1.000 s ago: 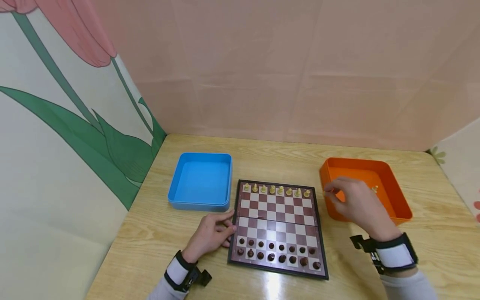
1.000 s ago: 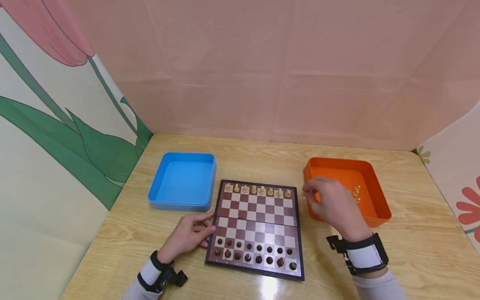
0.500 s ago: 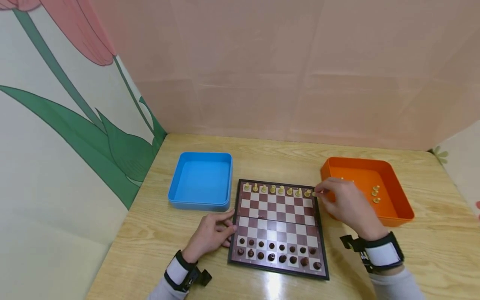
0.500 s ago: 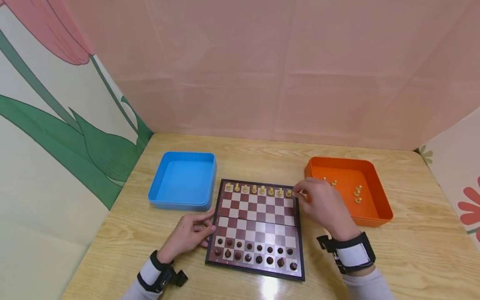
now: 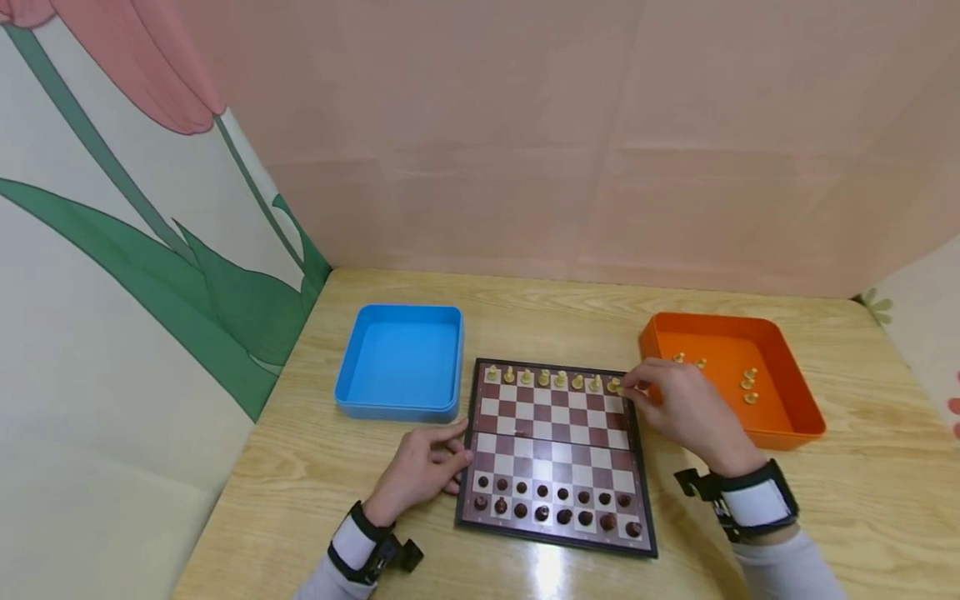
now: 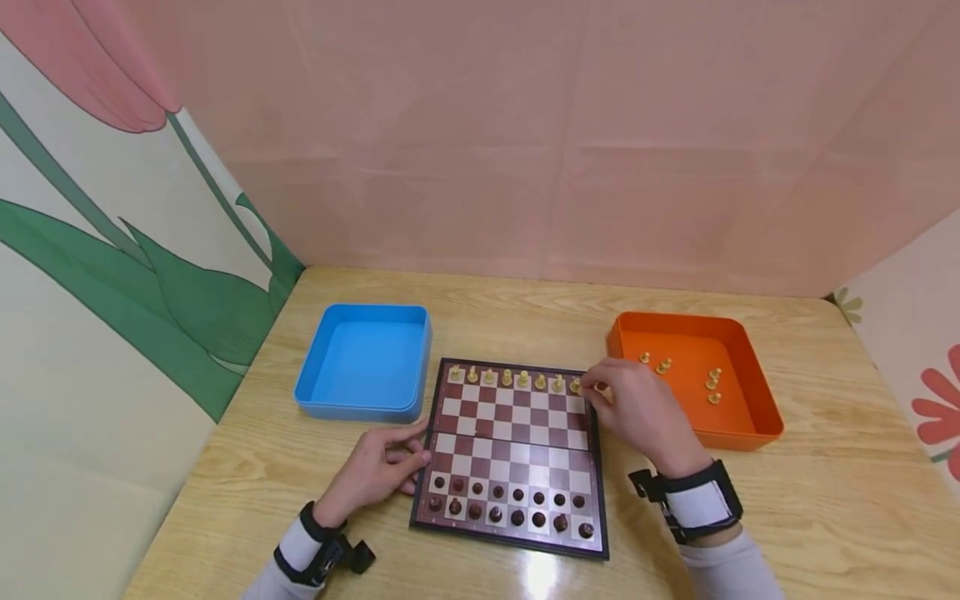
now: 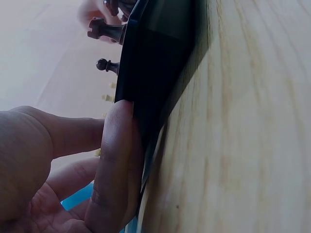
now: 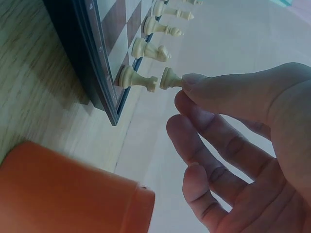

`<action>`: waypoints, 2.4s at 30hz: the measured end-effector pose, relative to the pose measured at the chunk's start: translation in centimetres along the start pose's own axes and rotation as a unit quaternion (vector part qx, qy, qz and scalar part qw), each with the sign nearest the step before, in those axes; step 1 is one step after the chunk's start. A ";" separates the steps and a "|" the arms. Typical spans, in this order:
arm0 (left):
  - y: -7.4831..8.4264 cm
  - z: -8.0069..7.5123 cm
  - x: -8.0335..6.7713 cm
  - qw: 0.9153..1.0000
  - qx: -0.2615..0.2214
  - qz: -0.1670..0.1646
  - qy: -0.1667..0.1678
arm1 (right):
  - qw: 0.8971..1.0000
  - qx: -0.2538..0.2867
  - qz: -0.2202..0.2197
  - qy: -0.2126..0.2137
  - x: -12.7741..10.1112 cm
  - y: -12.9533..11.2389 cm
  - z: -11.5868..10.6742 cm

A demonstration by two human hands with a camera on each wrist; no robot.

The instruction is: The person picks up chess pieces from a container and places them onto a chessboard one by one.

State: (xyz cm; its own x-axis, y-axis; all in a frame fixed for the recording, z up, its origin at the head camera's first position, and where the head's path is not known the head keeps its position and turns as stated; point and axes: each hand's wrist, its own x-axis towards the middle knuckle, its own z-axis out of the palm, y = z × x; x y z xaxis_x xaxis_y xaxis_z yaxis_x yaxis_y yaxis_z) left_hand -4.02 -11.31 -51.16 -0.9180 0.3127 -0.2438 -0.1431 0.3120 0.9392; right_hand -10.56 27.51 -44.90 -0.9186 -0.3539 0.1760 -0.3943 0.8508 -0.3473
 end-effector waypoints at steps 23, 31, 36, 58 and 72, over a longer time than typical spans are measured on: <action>-0.1 0.1 -0.2 1.000 -0.005 0.005 0.005 | 0.998 0.033 0.007 -0.055 0.3 0.1 1.5; 0.0 0.1 -0.1 1.000 -0.005 0.010 0.005 | 0.998 0.035 0.009 -0.055 0.2 0.3 1.8; 0.0 0.1 -0.1 1.000 -0.006 0.012 0.004 | 0.997 0.040 0.018 -0.063 0.3 0.4 1.7; 0.1 0.1 -0.2 1.000 -0.005 0.008 0.007 | 0.998 0.033 0.007 -0.047 0.3 0.3 0.9; 0.1 0.1 -0.3 1.000 0.000 0.010 0.007 | 1.000 0.015 -0.016 -0.005 -0.3 0.5 -0.7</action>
State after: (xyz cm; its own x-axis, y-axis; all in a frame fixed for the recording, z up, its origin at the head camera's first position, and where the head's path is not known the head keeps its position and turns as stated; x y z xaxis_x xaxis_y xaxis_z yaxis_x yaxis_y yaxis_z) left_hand -3.70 -11.27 -51.04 -0.9257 0.3069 -0.2213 -0.1240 0.3064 0.9438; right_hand -10.49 28.31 -44.52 -0.9056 -0.3846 0.1786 -0.4240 0.8272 -0.3688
